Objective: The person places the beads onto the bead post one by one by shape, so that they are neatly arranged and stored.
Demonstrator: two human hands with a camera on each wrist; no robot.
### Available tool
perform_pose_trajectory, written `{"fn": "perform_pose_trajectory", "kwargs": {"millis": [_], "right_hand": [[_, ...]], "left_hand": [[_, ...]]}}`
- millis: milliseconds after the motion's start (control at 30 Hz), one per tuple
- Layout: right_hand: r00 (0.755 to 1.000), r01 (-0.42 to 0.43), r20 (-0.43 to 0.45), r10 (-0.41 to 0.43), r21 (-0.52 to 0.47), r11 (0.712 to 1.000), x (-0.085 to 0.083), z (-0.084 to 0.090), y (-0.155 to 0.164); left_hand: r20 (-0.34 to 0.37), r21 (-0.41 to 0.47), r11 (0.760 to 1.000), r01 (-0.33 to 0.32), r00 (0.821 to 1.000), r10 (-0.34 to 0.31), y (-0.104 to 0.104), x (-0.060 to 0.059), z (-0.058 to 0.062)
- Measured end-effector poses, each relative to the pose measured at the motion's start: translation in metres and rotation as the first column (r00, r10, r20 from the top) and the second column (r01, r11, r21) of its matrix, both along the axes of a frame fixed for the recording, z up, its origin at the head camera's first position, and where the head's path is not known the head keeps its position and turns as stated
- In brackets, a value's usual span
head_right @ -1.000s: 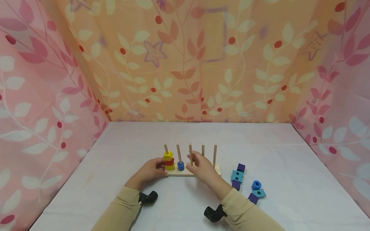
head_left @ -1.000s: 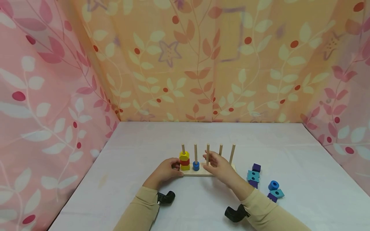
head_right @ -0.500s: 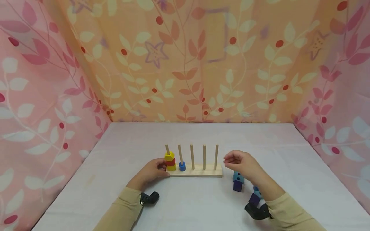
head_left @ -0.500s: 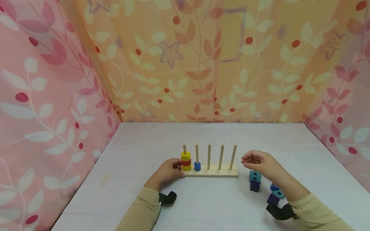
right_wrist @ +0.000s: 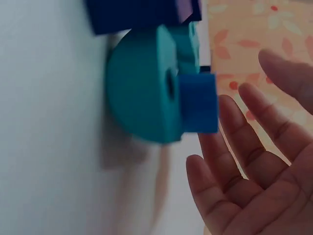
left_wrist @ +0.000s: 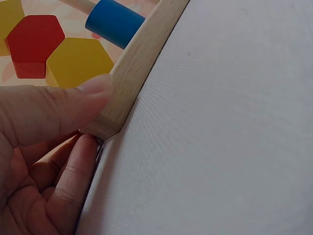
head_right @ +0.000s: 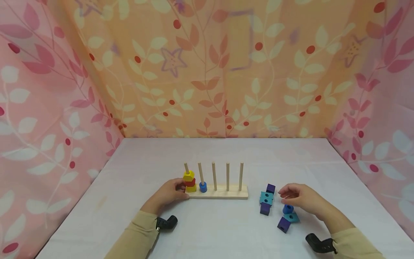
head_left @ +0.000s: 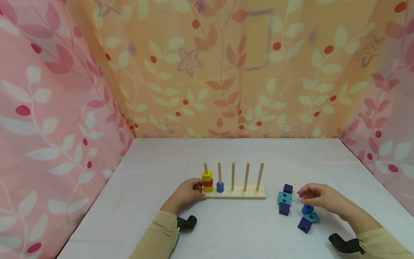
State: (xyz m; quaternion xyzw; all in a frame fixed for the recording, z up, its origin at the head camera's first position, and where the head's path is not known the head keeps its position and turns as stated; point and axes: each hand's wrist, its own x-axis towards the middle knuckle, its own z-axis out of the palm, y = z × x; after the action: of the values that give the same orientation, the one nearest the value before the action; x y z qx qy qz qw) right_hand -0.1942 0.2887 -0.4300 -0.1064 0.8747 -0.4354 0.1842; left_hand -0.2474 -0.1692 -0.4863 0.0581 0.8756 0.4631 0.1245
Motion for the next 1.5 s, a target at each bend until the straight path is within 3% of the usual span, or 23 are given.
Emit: {"fn": "perform_pose_trajectory", "kwargs": {"millis": [200,433,733,933,1267,1500], "right_hand": [[0.998,-0.039,0.05,0.036,0.042,0.998,0.003,-0.011,0.017],[0.998,-0.024,0.065,0.02,0.054,0.998,0.003,-0.015,0.023],[0.999,-0.043,-0.001,0.044,0.116,0.992,-0.002,-0.011,0.023],[0.996,-0.091,0.008,0.091,0.092,0.992,-0.005,-0.012,0.019],[0.998,-0.068,-0.003,0.069,0.119,0.991,-0.01,-0.017,0.017],[0.997,-0.055,-0.048,0.059,0.092,0.994,-0.013,-0.01,0.012]], "left_hand": [[-0.008,0.006,1.0,0.004,1.0,-0.004,0.001,0.0,0.001],[-0.009,-0.004,1.0,0.004,1.0,-0.004,0.0,0.0,0.001],[-0.033,-0.014,1.0,0.021,0.999,-0.022,0.0,-0.002,0.002],[-0.033,-0.01,1.0,0.024,0.999,-0.024,-0.002,0.001,0.003],[-0.021,0.002,1.0,0.023,1.0,-0.023,-0.003,-0.001,-0.003],[-0.024,-0.005,1.0,0.023,0.999,-0.023,-0.002,0.0,-0.001]]}}
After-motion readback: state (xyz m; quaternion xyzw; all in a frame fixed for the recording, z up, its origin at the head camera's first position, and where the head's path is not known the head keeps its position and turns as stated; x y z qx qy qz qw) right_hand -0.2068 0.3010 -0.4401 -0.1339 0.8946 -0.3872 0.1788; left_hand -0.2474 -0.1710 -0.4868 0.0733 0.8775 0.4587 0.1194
